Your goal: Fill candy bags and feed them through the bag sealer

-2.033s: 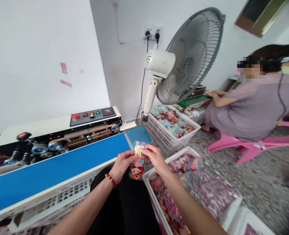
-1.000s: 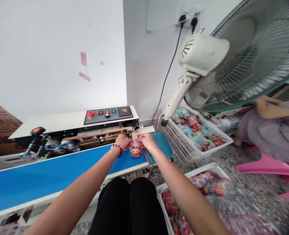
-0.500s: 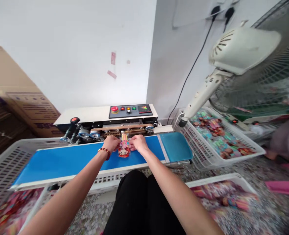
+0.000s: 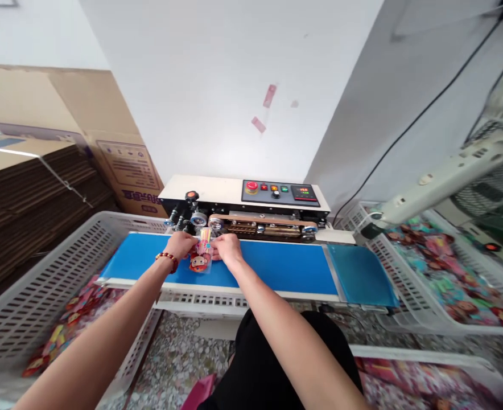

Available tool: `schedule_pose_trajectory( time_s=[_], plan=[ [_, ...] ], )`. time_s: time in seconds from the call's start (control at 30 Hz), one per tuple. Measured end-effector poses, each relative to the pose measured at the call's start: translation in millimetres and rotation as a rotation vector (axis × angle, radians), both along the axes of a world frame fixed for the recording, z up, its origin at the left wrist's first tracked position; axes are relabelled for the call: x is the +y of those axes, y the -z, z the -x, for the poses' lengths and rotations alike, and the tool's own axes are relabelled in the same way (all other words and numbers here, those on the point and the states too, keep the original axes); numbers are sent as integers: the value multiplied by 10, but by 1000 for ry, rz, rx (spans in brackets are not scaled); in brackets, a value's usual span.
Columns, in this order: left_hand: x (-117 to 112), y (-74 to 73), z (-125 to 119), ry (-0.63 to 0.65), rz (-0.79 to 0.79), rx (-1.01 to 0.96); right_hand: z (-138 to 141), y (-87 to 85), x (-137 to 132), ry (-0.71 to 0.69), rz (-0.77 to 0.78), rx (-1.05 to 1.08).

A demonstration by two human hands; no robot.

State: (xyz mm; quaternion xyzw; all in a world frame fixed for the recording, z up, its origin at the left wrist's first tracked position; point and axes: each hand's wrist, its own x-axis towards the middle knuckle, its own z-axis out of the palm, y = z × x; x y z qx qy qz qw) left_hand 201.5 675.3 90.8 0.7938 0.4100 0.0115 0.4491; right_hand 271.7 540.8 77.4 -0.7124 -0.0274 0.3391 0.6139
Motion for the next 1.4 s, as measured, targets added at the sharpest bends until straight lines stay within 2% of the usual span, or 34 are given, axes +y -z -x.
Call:
schedule_pose_trajectory(
  time_s=[0.23, 0.37, 0.43, 0.53, 0.7, 0.8, 0.97, 1.1, 1.23, 1.3, 1.4],
  plan=[
    [514, -5, 395, -90, -41, -36, 359, -43, 480, -127, -46, 48],
    [557, -55, 736, -136, -53, -181, 534, -112, 569, -218, -63, 38],
    [443, -107, 938, -112, -18, -301, 587, -146, 493, -271, -103, 5],
    [133, -198, 1221, -49, 74, -439, 630, -205, 254, -301, -204, -60],
    [-430, -346, 1484, 42, 214, -494, 715, -376, -272, -213, -382, -9],
    [-648, -465, 1468, 47, 278, -505, 782, -482, -564, -218, -379, 0],
    [-841, -640, 1289, 27, 378, -545, 880, -591, -918, -270, -325, -39],
    [-959, -630, 1222, 42, 468, -590, 929, -667, -1084, -294, -302, -164],
    [-1089, -607, 1235, 84, 473, -592, 958, -737, -1154, -282, -322, -298],
    [-1147, -619, 1250, 95, 510, -582, 969, -746, -1170, -255, -321, -298],
    [-1209, -640, 1276, 116, 665, -605, 980, -731, -1199, -163, -322, -229]
  ],
)
